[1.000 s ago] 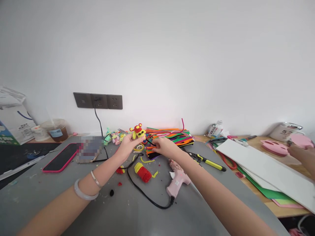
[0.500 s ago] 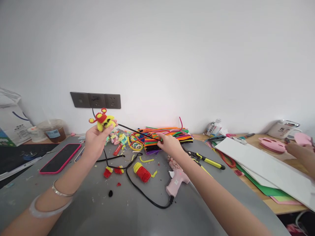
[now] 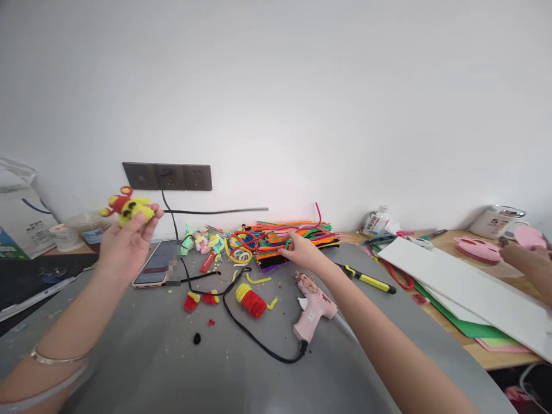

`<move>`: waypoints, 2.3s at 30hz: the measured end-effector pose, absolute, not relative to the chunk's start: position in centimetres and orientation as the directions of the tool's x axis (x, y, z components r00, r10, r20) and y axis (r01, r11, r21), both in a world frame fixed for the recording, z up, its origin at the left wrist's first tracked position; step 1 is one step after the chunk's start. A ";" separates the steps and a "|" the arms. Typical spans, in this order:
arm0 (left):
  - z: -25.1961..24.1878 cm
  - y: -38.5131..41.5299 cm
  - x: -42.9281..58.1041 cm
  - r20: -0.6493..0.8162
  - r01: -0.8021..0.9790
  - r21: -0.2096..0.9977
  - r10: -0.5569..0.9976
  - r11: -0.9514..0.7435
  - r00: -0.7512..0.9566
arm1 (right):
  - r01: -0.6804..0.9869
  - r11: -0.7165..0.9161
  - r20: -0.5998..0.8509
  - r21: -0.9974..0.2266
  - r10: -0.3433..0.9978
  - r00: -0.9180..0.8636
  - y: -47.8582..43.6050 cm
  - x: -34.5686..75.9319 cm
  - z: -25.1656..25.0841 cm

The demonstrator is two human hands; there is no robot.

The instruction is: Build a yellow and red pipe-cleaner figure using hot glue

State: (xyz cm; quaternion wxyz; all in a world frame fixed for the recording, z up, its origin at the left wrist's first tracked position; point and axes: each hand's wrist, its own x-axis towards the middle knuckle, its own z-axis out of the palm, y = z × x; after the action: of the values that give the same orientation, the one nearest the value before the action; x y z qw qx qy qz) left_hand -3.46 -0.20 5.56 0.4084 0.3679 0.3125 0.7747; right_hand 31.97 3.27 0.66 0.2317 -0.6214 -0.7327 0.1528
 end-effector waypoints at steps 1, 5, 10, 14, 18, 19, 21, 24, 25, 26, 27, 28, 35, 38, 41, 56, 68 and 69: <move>5.0 -0.2 -3.0 0.300 -0.419 0.790 0.878 -0.448 -0.374 | 0.810 0.199 0.151 -0.552 0.979 -0.137 2.6 31.5 1.2; 2.7 0.0 0.0 0.223 -0.455 0.855 0.969 -0.248 -0.109 | 0.461 0.231 0.091 -0.857 0.948 -0.305 -0.7 27.8 3.5; 0.5 0.3 3.1 0.129 -0.418 0.908 0.969 -0.031 0.210 | -0.189 0.165 0.200 -0.968 0.962 -0.184 -2.2 22.9 3.4; -0.6 0.6 3.5 0.115 -0.415 0.909 0.941 0.029 0.317 | -0.225 0.198 0.216 -0.954 0.975 -0.058 -1.1 20.7 0.9; -1.5 0.9 2.8 0.103 -0.391 0.920 0.940 0.034 0.324 | -0.329 0.305 0.264 -0.893 0.950 0.166 -0.5 19.4 -1.1; -1.7 0.9 2.6 0.093 -0.382 0.923 0.942 0.039 0.323 | -0.360 0.334 0.274 -0.871 0.939 0.209 -0.5 19.1 -1.3; -2.1 1.1 2.3 0.073 -0.363 0.930 0.942 0.055 0.329 | -0.416 0.375 0.291 -0.829 0.923 0.253 -0.6 18.4 -1.5; -2.6 1.1 2.1 0.054 -0.354 0.932 0.936 0.077 0.347 | -0.475 0.386 0.305 -0.791 0.921 0.241 -0.9 17.6 -1.7; -2.6 1.1 2.0 0.054 -0.359 0.930 0.937 0.079 0.346 | -0.487 0.381 0.307 -0.786 0.924 0.226 -1.0 17.3 -1.7; -2.6 1.0 2.1 0.055 -0.363 0.928 0.937 0.079 0.344 | -0.496 0.373 0.308 -0.784 0.928 0.209 -1.0 17.2 -1.8; -2.6 0.8 2.1 0.056 -0.369 0.926 0.940 0.077 0.336 | -0.504 0.364 0.309 -0.783 0.931 0.192 -1.1 17.0 -2.0; -2.5 0.7 2.1 0.054 -0.372 0.925 0.941 0.079 0.333 | -0.514 0.357 0.312 -0.780 0.934 0.176 -1.2 17.0 -2.1; -2.0 0.2 2.1 0.058 -0.403 0.911 0.942 0.085 0.331 | -0.555 0.325 0.328 -0.766 0.940 0.097 -1.8 17.0 -2.9; -2.0 0.0 2.0 0.083 -0.391 0.918 0.933 0.065 0.351 | -0.492 0.304 0.321 -0.816 0.946 0.052 -2.1 17.0 -3.0; -1.9 -0.1 1.9 0.092 -0.377 0.925 0.931 0.051 0.354 | -0.430 0.279 0.301 -0.859 0.953 0.018 -2.3 17.0 -3.2; -1.7 0.2 1.6 0.029 -0.443 0.884 0.927 0.151 0.373 | -0.273 0.243 0.252 -0.931 0.968 0.000 -2.3 17.4 -3.2; -1.8 0.2 2.1 0.029 -0.390 0.915 0.948 0.103 0.317 | -0.212 0.246 0.257 -0.946 0.966 -0.027 -2.6 17.3 -2.8; -1.9 0.1 2.2 0.022 -0.388 0.916 0.949 0.107 0.313 | -0.212 0.243 0.255 -0.946 0.967 -0.029 -2.6 17.2 -2.8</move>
State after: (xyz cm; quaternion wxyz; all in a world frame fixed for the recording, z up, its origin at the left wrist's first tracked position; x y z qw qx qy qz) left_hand 2.18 0.15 -1.88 0.6748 0.4486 0.3129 0.4954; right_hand 17.24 -2.63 -2.78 0.5942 -0.3639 -0.5182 0.4960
